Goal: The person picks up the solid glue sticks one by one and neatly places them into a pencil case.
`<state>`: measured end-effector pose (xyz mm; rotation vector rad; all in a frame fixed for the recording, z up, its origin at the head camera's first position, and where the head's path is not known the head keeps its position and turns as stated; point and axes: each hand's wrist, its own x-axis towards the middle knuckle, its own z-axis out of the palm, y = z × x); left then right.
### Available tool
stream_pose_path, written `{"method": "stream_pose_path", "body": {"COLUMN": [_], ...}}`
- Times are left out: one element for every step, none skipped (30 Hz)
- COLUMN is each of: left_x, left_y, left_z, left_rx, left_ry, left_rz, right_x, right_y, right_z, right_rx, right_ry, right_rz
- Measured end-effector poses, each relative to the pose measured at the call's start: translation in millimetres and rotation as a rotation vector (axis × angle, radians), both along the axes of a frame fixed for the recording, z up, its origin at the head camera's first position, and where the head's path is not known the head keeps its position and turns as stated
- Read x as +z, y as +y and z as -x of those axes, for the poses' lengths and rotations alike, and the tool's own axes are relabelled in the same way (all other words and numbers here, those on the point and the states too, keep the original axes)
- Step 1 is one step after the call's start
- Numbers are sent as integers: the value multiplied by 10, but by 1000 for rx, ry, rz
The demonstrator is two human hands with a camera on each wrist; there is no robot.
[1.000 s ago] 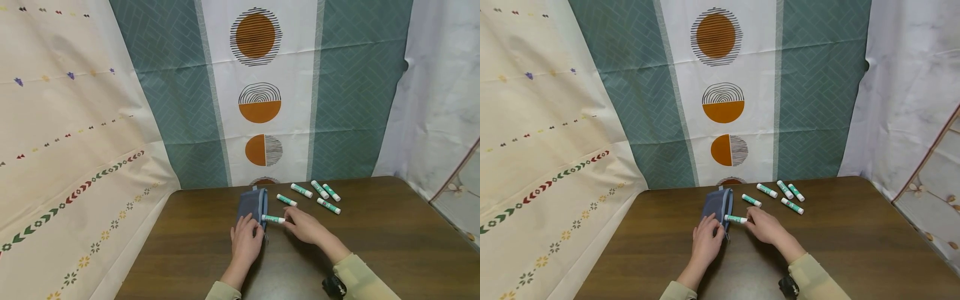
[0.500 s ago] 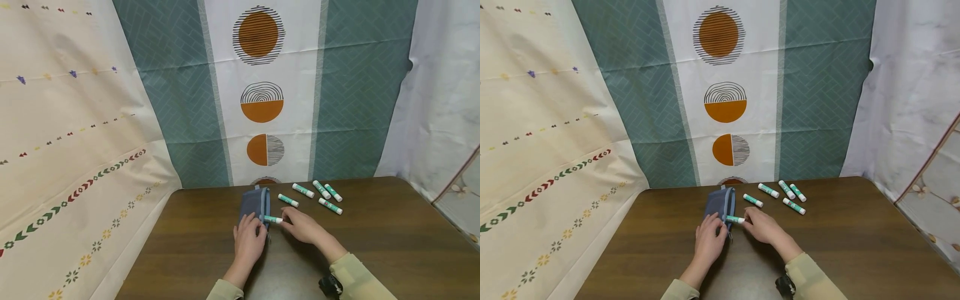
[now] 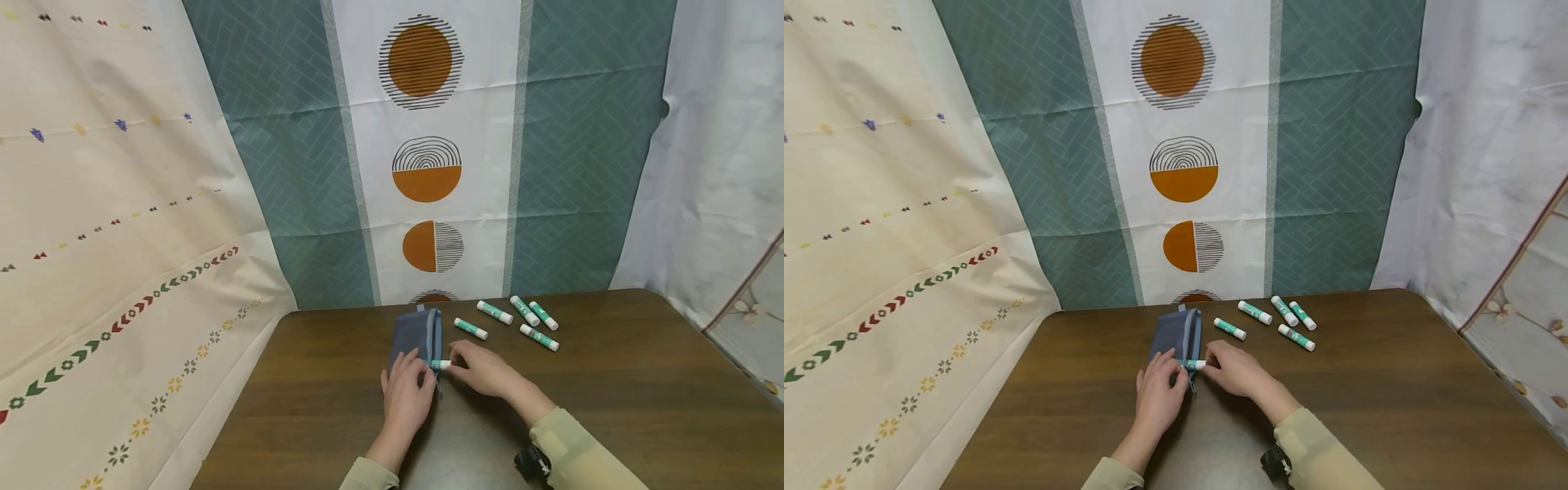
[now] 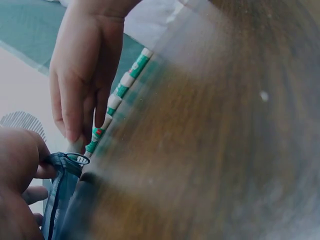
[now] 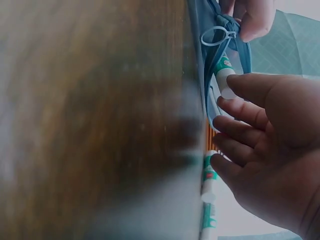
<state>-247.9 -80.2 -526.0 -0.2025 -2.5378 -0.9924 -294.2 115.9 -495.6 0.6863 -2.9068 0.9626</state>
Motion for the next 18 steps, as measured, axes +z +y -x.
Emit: {"method": "stream_pose_path", "body": {"left_x": [-4,-5,-7,-7,-6,-5,-2,2,4,5,7,9,10,10,13,13,16,16], "left_y": [-1,-1,-1,1,2,4,5,6,7,7,7,7,8,7,7,7,6,6], "left_z": [-1,1,2,2,2,1,1,0,1,3,3,4,5,4,2,2,0,0], "left_rx": [-1,-1,-1,-1,-2,-3,-2,-3,-3,-3,-2,-2,-1,-1,0,1,1,1], "left_ry": [-7,-11,-13,-16,-16,-11,-8,-5,1,3,6,6,2,-1,-3,-6,-5,-7], "left_rz": [-2,-3,-7,-12,-18,-23,-28,-33,-37,-42,-46,-51,-57,-64,-69,-74,-77,-81], "right_x": [-2,-1,4,7,10,16,15,14,13,7,0,-5,-13,-19,-27,-34,-42,-129], "right_y": [-15,-29,-43,-53,-64,-74,-82,-91,-98,-103,-106,-108,-109,-107,-101,-95,-90,-63], "right_z": [4,7,5,6,5,2,3,6,12,21,32,41,53,63,71,77,83,146], "right_rx": [3,6,8,11,17,21,24,26,30,33,39,46,58,71,87,101,114,147], "right_ry": [-4,-9,-14,-16,-13,-10,-11,-11,-8,-3,3,6,11,18,30,42,53,90], "right_rz": [-1,0,1,0,3,4,6,9,12,14,17,21,27,37,50,62,77,100]}}
